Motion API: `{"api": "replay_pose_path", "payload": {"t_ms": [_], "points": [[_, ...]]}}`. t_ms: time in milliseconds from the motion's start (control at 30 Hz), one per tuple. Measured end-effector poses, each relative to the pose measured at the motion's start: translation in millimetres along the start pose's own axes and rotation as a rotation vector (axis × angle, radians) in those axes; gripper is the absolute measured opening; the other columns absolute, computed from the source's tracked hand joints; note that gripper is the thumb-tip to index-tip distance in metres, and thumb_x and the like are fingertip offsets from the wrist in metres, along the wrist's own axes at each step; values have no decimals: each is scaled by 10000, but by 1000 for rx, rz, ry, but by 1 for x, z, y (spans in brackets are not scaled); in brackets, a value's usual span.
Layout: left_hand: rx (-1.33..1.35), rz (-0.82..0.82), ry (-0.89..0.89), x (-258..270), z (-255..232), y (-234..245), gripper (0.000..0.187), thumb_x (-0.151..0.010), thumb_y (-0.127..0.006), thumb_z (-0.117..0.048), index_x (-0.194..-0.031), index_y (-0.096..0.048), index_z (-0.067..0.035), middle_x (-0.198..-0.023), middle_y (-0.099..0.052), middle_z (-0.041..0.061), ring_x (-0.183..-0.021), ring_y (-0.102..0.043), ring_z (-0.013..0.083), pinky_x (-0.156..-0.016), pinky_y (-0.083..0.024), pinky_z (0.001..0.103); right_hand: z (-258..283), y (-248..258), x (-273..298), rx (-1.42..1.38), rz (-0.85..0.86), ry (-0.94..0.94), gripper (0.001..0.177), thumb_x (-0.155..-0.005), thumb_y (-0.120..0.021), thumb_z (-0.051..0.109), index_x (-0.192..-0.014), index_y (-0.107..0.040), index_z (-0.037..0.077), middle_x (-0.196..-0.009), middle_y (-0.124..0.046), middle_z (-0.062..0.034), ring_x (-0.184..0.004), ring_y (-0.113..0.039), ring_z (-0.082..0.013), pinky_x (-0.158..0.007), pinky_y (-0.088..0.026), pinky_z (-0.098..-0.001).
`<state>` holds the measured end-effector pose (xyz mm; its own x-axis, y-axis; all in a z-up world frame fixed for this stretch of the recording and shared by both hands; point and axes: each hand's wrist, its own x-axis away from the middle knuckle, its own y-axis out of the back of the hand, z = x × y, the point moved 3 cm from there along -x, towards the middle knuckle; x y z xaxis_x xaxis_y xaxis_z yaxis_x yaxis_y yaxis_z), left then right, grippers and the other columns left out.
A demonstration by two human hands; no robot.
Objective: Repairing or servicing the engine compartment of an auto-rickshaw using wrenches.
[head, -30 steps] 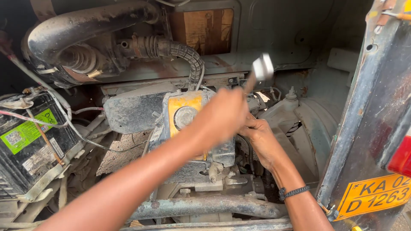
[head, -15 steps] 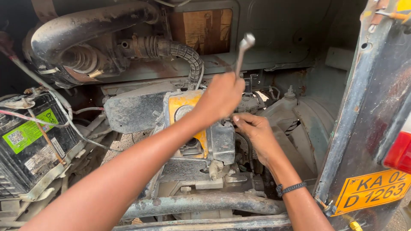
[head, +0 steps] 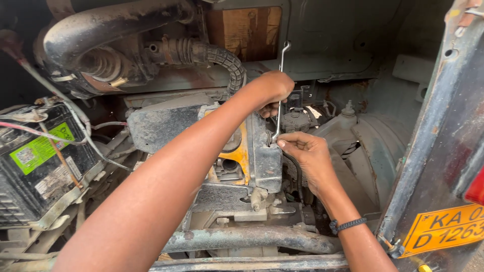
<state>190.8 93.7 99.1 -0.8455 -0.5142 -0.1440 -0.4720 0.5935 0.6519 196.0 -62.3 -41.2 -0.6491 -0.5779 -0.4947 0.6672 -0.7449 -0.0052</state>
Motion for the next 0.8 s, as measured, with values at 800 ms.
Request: {"api": "replay_pose_path", "payload": {"t_ms": [800], "points": [[-141, -290, -683, 89, -12, -10, 358, -950, -519, -239, -815, -628, 74, -776, -682, 290, -739, -687, 434, -718, -562, 496, -3, 3, 1, -52, 29, 161, 205, -914, -674, 18, -1085, -773, -35, -983, -759, -61, -897, -673, -99, -864, -535, -268]]}}
